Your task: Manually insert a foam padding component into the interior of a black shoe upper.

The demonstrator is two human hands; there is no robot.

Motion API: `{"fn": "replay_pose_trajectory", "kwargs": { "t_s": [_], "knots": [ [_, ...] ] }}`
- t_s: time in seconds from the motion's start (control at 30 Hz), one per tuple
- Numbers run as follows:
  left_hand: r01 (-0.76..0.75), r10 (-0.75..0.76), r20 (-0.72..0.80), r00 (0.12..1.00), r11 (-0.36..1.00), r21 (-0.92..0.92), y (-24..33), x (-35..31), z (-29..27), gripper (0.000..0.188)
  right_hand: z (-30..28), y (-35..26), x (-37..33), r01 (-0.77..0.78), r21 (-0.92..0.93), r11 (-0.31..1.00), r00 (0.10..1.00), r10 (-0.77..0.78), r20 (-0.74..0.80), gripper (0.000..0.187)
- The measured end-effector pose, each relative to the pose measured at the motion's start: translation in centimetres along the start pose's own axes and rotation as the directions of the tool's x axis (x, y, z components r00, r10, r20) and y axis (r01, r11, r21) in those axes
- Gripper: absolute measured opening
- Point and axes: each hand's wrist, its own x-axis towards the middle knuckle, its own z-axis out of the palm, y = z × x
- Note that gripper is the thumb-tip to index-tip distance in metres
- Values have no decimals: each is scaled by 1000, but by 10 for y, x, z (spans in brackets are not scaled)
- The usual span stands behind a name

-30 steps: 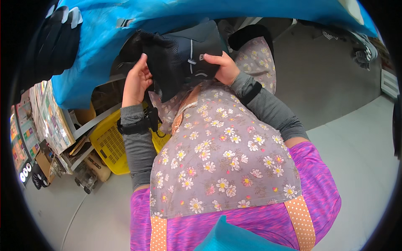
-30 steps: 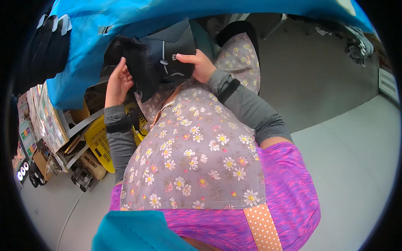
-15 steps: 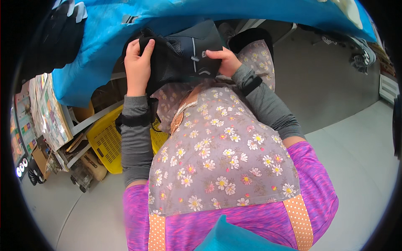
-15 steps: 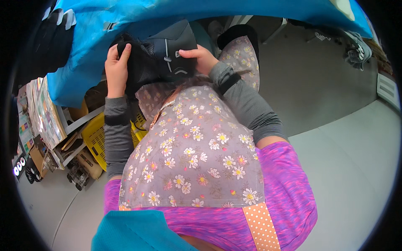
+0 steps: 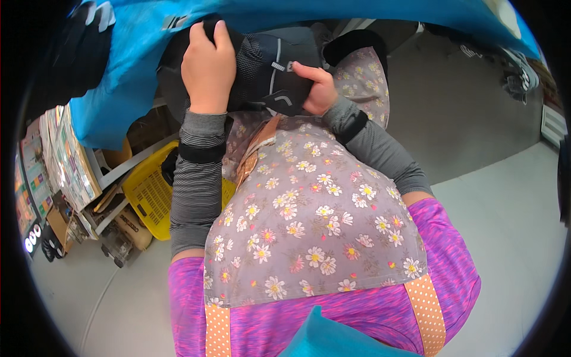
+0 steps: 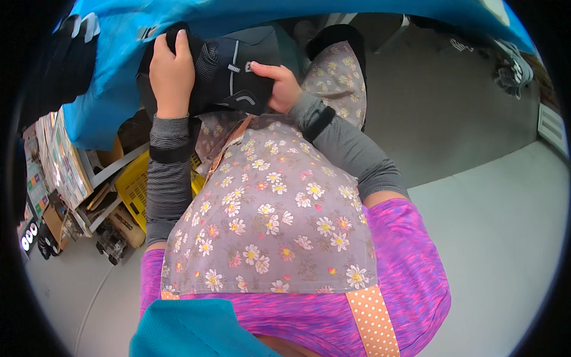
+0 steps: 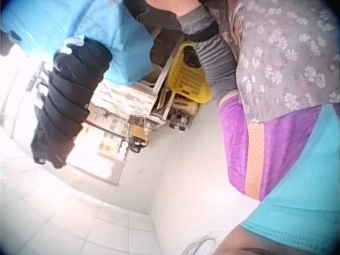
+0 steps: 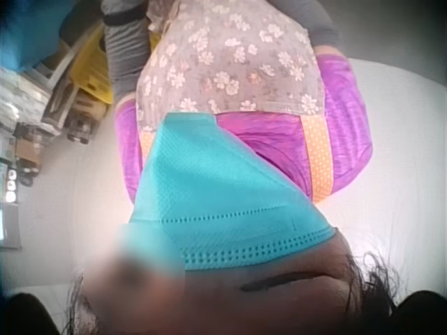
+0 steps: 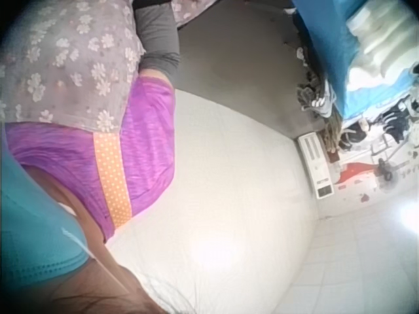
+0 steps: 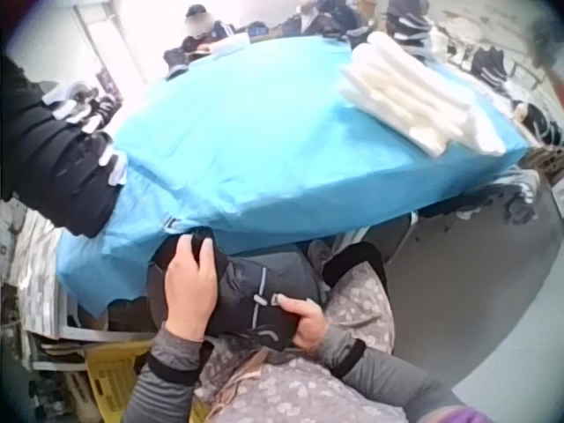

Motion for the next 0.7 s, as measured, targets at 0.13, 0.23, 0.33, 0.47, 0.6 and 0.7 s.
{"fn": "replay_pose_trajectory", "kwargs": {
  "t_s": [0.13,0.23,0.33,0.47,0.6,0.7],
  "knots": [
    [-49,50,-38,998,998,32,-5,-2,8,46,-9,6,2,-113,66,991,988,119,-98,37],
    [-33,31,34,999,998,49,0,9,5,44,1,3,-1,-40,92,995,998,44,-34,38],
    [-164,165,10,986,975,147,-17,19,21,35,8,3,-5,11,42,999,998,-8,-60,36],
    [-347,313,189,931,918,190,-38,29,37,33,12,4,-2,-24,87,996,999,26,-28,31],
    [-497,472,159,867,790,359,-38,23,37,14,7,5,-6,1,-92,996,1000,0,10,33],
    [-666,550,376,746,621,413,-43,21,29,25,5,7,-14,-10,-194,981,999,17,34,34]
  ]
}}
